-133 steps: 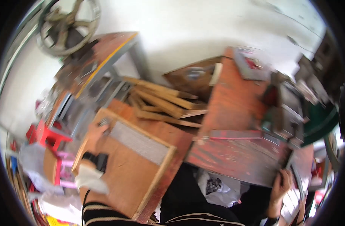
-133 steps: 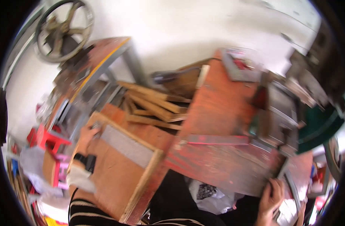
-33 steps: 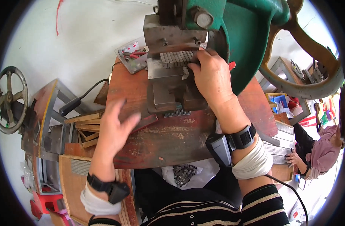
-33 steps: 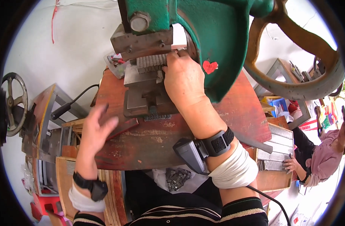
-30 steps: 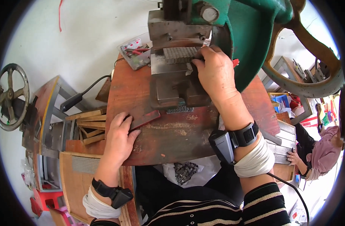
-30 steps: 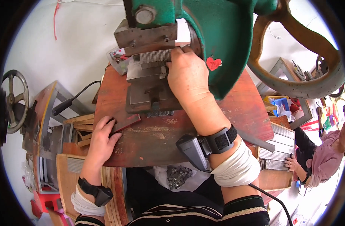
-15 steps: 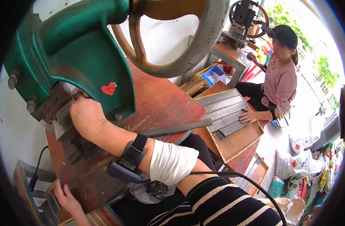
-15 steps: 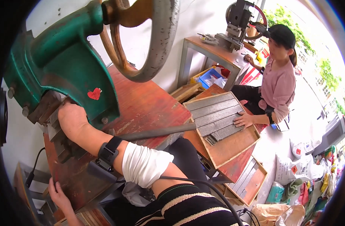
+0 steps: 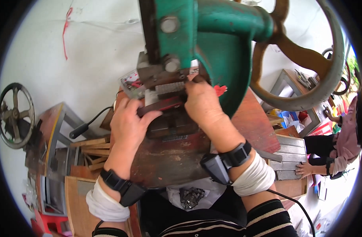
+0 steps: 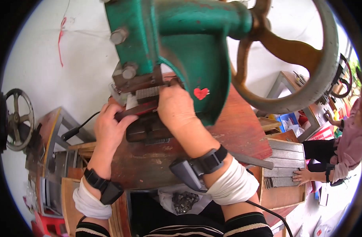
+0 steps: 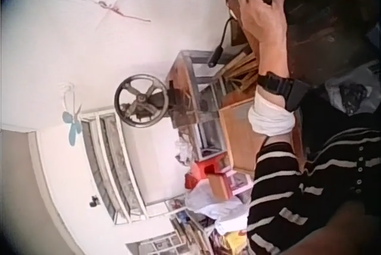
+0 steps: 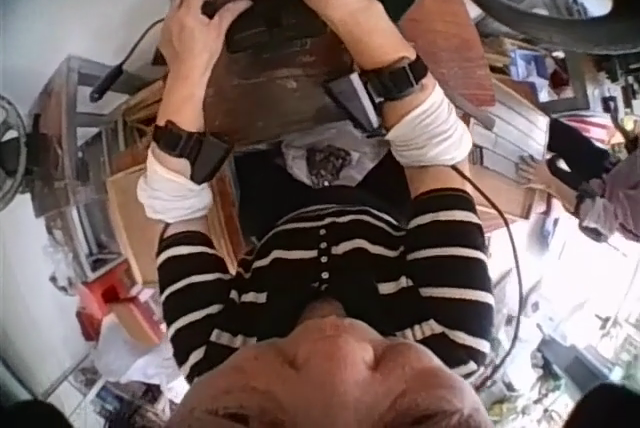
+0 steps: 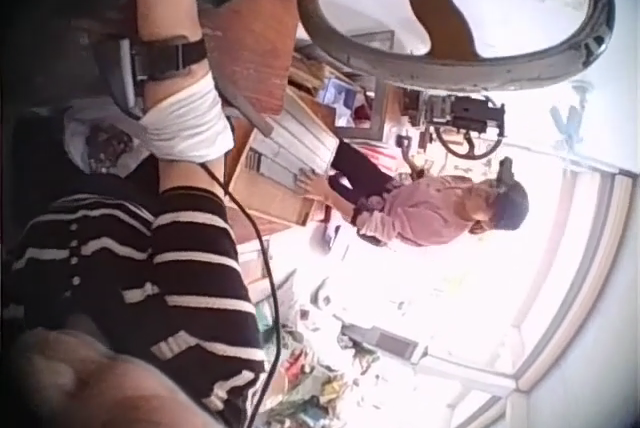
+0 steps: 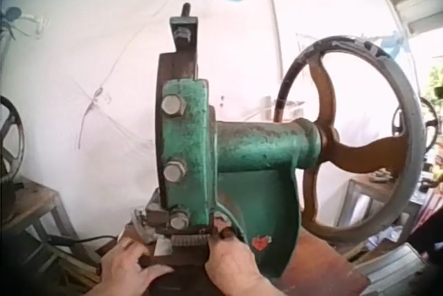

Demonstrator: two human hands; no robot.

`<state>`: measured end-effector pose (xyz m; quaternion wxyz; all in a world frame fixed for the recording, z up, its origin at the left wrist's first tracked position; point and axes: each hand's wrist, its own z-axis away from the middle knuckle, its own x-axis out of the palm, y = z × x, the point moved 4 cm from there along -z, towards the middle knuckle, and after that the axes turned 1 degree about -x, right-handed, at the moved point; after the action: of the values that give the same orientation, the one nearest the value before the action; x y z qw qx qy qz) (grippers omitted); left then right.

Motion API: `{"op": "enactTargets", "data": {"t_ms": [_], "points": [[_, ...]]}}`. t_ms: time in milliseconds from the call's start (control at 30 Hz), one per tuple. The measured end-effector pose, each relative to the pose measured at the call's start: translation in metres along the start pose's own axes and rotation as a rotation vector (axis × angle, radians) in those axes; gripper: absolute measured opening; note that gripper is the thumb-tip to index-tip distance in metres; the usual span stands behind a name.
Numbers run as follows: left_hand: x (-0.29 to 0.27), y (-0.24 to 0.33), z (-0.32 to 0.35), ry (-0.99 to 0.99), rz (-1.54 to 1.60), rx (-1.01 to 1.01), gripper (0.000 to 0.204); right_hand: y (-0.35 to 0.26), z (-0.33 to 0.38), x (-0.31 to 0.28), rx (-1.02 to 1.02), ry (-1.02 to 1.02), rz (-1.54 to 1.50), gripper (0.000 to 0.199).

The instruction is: Tapping metal mesh parts into a machine fixture using a small hammer to ensure alignment.

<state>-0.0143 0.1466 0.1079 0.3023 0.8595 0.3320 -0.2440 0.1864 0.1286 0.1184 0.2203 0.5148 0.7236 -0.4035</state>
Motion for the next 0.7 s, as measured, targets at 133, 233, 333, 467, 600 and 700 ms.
{"op": "enactTargets", "data": {"t_ms": [133,233,333,467,600,700], "points": [[0.010,0.015,-0.016,-0.043,-0.090,-0.012,0.044,0.001,0.000,-0.002,-0.085,0.137,-0.010,0.012],[0.029,0.013,-0.022,-0.049,-0.153,-0.014,0.050,0.002,-0.001,-0.006,-0.068,0.105,0.028,0.013],[0.033,0.009,-0.034,-0.248,-0.160,-0.174,0.060,0.000,0.001,-0.002,-0.036,0.133,-0.045,0.012],[0.043,-0.005,-0.051,-0.369,-0.105,-0.100,0.056,-0.002,0.010,-0.012,-0.167,0.201,-0.107,0.015],[0.048,0.001,-0.059,-0.678,0.101,-0.247,0.046,0.002,0.021,-0.018,-0.132,0.155,-0.120,0.017],[0.045,0.003,-0.056,-0.691,0.134,-0.221,0.045,0.004,0.028,-0.023,-0.163,0.172,-0.134,0.019]]}}
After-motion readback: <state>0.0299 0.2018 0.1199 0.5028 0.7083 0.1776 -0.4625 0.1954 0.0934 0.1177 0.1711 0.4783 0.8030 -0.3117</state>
